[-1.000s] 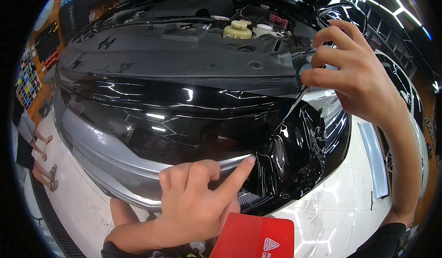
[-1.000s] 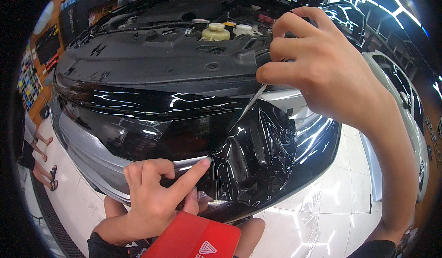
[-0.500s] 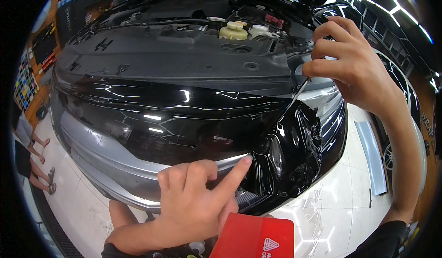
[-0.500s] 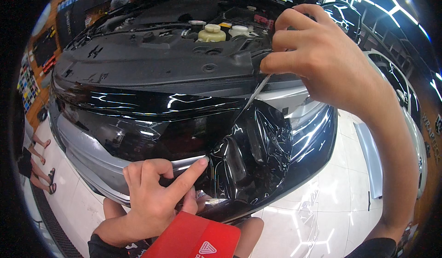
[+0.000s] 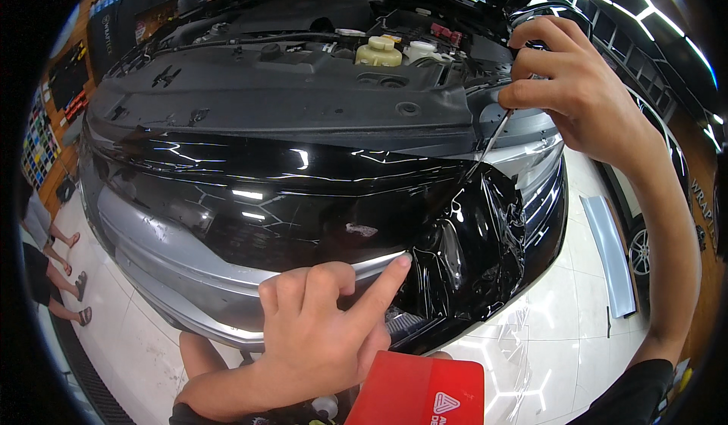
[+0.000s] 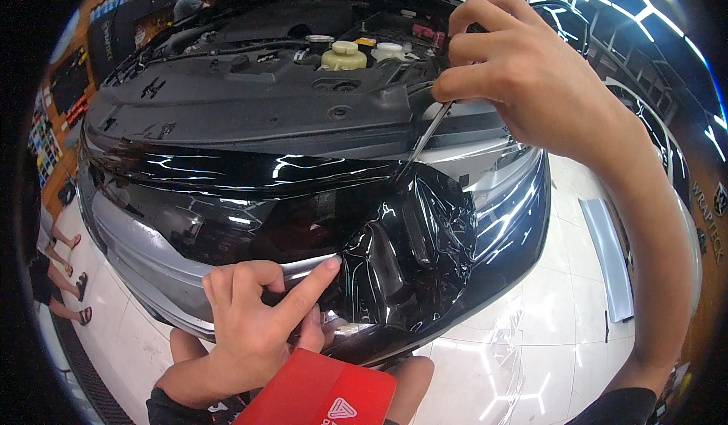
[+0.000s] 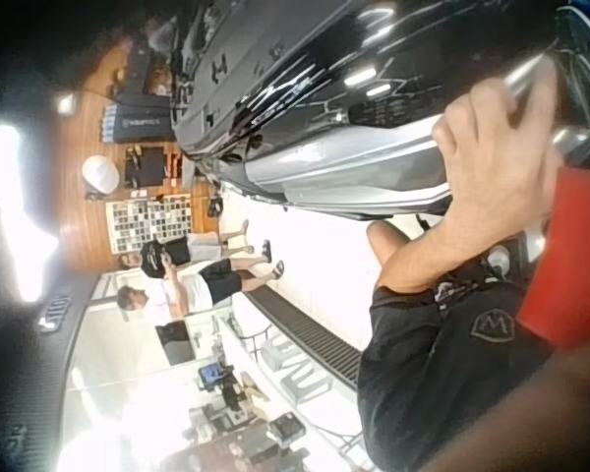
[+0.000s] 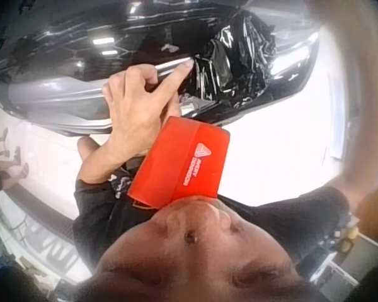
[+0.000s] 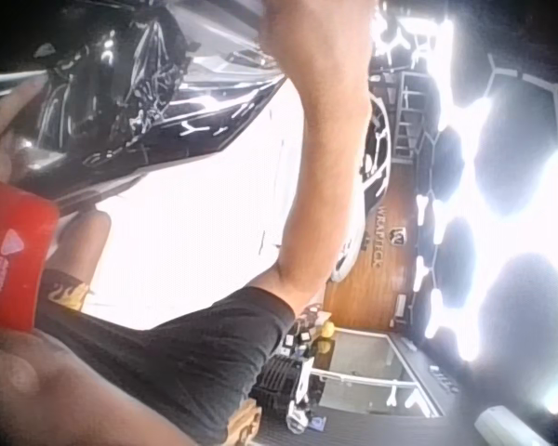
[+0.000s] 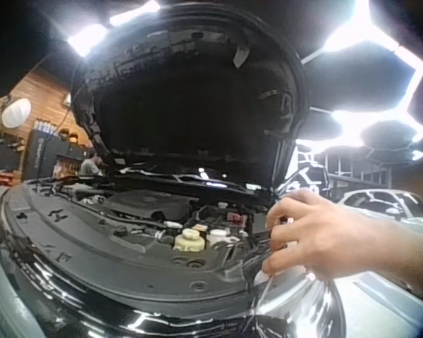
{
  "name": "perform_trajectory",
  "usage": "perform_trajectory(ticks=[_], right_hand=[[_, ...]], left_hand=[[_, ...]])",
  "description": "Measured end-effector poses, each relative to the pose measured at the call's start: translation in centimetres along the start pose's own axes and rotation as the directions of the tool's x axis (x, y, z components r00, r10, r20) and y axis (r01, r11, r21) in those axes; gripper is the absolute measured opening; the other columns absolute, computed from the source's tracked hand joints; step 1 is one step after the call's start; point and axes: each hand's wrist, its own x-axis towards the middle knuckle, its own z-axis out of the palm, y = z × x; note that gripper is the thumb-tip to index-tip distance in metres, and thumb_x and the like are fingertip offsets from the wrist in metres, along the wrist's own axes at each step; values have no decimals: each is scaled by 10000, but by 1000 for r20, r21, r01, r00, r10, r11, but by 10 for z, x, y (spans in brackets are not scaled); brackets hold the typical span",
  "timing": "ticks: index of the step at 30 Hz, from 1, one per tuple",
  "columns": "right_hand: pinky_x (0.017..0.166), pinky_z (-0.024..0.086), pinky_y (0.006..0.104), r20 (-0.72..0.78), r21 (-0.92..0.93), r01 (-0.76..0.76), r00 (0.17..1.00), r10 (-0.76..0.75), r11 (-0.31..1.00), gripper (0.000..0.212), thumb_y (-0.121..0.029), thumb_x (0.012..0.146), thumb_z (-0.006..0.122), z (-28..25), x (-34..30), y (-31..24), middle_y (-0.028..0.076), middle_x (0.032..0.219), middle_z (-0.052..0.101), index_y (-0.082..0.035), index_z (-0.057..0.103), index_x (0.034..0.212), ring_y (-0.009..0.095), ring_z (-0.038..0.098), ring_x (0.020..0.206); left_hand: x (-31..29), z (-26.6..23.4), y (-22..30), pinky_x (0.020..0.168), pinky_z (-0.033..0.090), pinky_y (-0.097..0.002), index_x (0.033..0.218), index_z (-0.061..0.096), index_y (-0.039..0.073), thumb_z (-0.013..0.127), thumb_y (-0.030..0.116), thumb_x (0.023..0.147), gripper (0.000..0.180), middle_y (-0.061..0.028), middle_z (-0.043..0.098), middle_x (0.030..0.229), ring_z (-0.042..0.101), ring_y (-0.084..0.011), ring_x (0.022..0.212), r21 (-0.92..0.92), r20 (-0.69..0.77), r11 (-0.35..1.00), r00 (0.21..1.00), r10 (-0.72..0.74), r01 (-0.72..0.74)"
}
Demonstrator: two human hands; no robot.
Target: The person applies a transparent protective film to the front bumper of a car. They use a red squeegee to smooth the film and a yellow cloth to wipe the surface, ensuring proper adhesion and removing bubbles.
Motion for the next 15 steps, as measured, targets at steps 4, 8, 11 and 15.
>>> perform_trajectory(ticks=[4, 8, 11, 15], right_hand=[[1167, 441, 491, 12, -7, 2, 1000, -2, 1000, 392, 143, 706, 812, 2, 0, 8, 65, 994, 741, -149, 819, 968, 295, 609, 1242], [1186, 426, 503, 38, -59, 6, 999, -4, 998, 438, 163, 681, 805, 1, 0, 13, 66, 1041, 742, -158, 813, 978, 294, 603, 1254], [1196, 418, 510, 25, -52, 47, 999, -46, 998, 451, 167, 675, 800, 3, 5, 15, 65, 1065, 740, -165, 805, 980, 299, 595, 1267], [1206, 405, 522, 44, -54, 41, 998, -39, 998, 440, 168, 681, 795, 0, 9, 16, 67, 1069, 738, -163, 799, 971, 305, 590, 1274]], left_hand=[[0, -1, 0, 855, 280, -439, 1371, 751, 202, 780, 162, 731, 642, -63, 432, 1014, 375, -252, 958, -2, 7, 1000, 1000, -2, 2], [0, 0, 0, 860, 283, -443, 1376, 749, 207, 779, 162, 735, 644, -62, 432, 1013, 377, -252, 958, -8, 6, 1000, 1000, 0, 0], [0, -2, 0, 863, 285, -441, 1382, 746, 207, 777, 158, 737, 647, -61, 433, 1009, 379, -252, 955, 1, 6, 1000, 1000, 2, -2], [-2, 3, -4, 809, 312, -439, 1445, 689, 206, 765, 217, 707, 743, -45, 471, 1035, 448, -256, 952, 10, -51, 999, 998, 32, -31]])
